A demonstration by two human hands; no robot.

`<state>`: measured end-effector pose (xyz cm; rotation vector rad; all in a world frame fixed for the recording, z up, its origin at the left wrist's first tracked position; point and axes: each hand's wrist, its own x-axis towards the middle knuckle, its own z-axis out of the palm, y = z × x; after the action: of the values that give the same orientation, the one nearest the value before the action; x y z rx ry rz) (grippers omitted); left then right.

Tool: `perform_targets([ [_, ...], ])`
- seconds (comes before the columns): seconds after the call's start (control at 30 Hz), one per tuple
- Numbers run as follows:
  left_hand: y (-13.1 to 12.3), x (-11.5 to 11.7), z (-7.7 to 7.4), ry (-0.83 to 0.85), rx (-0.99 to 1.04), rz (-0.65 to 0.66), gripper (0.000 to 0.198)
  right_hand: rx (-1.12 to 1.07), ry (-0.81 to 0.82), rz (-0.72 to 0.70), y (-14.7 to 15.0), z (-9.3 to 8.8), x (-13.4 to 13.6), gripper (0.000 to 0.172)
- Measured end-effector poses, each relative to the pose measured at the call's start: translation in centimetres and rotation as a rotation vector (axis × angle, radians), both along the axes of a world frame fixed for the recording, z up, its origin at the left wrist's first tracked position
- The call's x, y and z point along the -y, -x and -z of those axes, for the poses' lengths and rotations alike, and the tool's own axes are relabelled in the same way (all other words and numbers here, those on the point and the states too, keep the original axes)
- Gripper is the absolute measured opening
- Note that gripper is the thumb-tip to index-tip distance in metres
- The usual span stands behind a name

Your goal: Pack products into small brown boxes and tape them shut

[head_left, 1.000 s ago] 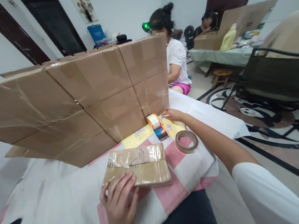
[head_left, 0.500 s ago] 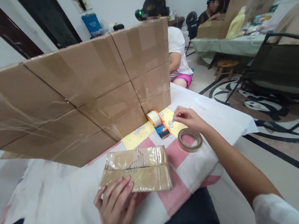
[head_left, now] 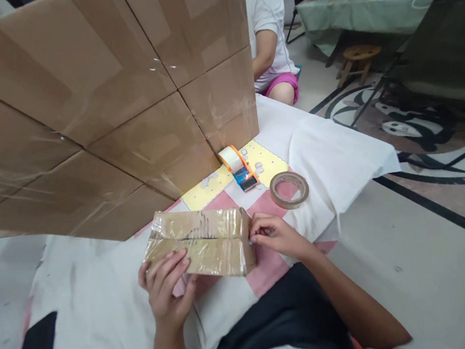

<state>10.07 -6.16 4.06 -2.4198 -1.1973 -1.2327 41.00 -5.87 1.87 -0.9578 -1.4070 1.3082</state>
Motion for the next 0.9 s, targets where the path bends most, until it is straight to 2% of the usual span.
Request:
perform_targets([
  [0.1,-0.1,0.2,0.0,0.031,0.012,-0.005,0.028,0.021,-0.019,0.022,0.3,-0.1,0.3,0.012],
  [0.17,-0.1,0.2,-0.1,0.047,0.005,-0.014,0.029,0.083,-0.07,0.097,0.6,0.2,0.5,0.004],
  [0.2,-0.1,0.2,-0.1,0.052,0.001,-0.019,0.03,0.123,-0.096,0.16,0.6,0.3,0.5,0.015],
  [0.27,-0.3,0.2,-0.4,0.066,-0.011,-0.019,0.031,0.178,-0.112,0.252,0.7,0.7,0.4,0.055],
  [0.3,-0.5,0.4,-0.6,0.083,-0.017,-0.017,0.032,0.184,-0.098,0.25,0.7,0.9,0.3,0.071],
  [0.33,-1.0,0.7,-0.8,0.106,-0.018,-0.021,0.037,0.182,-0.074,0.212,0.7,1.0,0.3,0.08],
  [0.37,-1.6,1.2,-1.0,0.136,-0.016,-0.032,0.046,0.182,-0.057,0.152,0.8,1.0,0.3,0.081],
  [0.47,-4.4,3.4,-1.1,0.215,0.024,-0.087,0.083,0.217,-0.059,0.043,1.4,0.7,0.7,0.065],
  [0.53,-6.4,5.2,-0.8,0.238,0.056,-0.118,0.096,0.239,-0.073,0.06,2.1,0.3,1.4,0.056],
  [0.6,-8.1,6.5,-0.3,0.192,0.066,-0.157,0.106,0.244,-0.073,0.099,2.9,0.0,2.3,0.053],
  [0.67,-9.1,7.0,0.4,0.061,0.04,-0.217,0.105,0.261,-0.066,0.116,3.7,-0.2,3.0,0.053],
  [0.77,-9.6,6.3,1.3,-0.131,-0.013,-0.269,0.084,0.321,-0.045,0.104,4.1,-0.2,3.4,0.044],
  [0.83,-9.6,5.7,1.9,-0.175,0.011,-0.259,0.075,0.383,-0.039,0.092,4.0,-0.3,3.4,0.038],
  [0.9,-9.3,5.2,2.8,-0.189,0.078,-0.241,0.078,0.442,-0.042,0.069,3.7,-0.5,3.4,0.034],
])
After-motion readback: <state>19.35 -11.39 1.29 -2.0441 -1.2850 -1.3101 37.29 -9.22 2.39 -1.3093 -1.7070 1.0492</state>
